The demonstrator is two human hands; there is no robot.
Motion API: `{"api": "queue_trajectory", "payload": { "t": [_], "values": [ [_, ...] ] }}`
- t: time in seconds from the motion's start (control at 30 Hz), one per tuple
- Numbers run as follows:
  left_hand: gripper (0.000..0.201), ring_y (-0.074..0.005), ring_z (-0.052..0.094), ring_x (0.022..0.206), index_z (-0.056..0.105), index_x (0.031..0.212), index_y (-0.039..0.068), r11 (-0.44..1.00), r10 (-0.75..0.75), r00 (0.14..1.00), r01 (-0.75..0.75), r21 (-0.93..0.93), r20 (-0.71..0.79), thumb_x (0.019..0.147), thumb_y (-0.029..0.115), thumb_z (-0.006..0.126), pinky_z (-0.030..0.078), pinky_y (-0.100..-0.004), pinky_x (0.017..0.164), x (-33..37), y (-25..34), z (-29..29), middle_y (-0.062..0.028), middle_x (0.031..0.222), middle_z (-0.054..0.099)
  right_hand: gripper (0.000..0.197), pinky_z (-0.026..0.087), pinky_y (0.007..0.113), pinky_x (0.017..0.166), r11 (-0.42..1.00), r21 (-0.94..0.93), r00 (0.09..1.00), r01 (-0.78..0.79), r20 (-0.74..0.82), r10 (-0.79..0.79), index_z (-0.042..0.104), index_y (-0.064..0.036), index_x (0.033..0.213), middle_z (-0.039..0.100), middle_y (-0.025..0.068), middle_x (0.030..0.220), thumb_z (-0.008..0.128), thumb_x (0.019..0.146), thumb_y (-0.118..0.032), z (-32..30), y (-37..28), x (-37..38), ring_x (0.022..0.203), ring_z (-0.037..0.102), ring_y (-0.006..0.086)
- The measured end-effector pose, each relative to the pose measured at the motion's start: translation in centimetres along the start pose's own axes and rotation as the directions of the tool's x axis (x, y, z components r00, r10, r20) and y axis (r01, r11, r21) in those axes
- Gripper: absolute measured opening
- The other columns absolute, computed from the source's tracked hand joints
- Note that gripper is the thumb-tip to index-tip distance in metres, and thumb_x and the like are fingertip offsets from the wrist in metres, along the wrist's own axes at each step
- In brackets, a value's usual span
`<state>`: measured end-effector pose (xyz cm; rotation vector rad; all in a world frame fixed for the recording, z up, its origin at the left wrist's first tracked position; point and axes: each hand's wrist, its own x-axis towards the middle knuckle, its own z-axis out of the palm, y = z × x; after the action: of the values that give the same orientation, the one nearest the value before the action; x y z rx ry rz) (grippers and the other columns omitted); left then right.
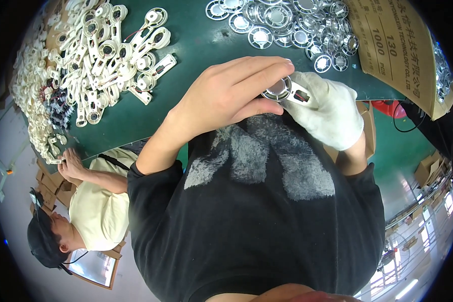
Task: The person assembles small electronic components by hand, combining metal parts and plastic parts from a cardboard box at an industrial workstation.
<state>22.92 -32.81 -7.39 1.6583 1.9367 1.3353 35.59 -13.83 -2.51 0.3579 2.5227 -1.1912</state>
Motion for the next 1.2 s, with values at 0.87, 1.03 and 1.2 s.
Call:
{"api": "queue_trajectory", "payload": {
  "t": [0.87,1.03,1.2],
  "values": [
    [0.017,-0.0202,0.067,0.090,0.078,0.105,0.007,0.910,-0.276,0.961,0.264,-0.318,0.008,0.089,0.012,0.077,0.052,-0.0314,0.087,1.6,-1.2,-1.8,-0.0077,0.098,0.070,0.036,0.058,0.036,0.067,0.994,0.036,0.981,0.099,-0.169,-0.092,0.069,-0.0075,0.113,0.071,0.0100,0.080,0.079,0.086,-0.028,2.1,-0.3,1.5,0.072,0.072,0.0280],
    [0.026,-0.0129,0.066,0.094,0.067,0.124,0.001,0.736,-0.648,0.711,0.494,-0.462,-0.272,0.105,0.017,0.060,0.055,-0.0285,0.083,4.1,-6.0,-13.0,-0.0074,0.112,0.069,0.055,0.054,0.038,0.093,0.943,0.133,0.926,0.306,-0.271,-0.262,0.062,-0.0024,0.130,0.071,0.0123,0.117,0.081,0.080,-0.015,1.8,1.3,1.2,0.107,0.069,0.0291],
    [0.033,-0.0148,0.069,0.095,0.060,0.132,-0.003,0.858,-0.452,0.733,0.513,-0.024,-0.509,0.103,0.013,0.064,0.057,-0.0260,0.078,3.6,-7.6,-14.5,-0.0104,0.113,0.069,0.046,0.054,0.038,0.090,0.928,0.222,0.946,0.298,-0.200,-0.255,0.063,-0.0015,0.126,0.072,0.0134,0.112,0.079,0.084,-0.011,2.5,2.0,1.4,0.099,0.069,0.0290]
  ]
}}
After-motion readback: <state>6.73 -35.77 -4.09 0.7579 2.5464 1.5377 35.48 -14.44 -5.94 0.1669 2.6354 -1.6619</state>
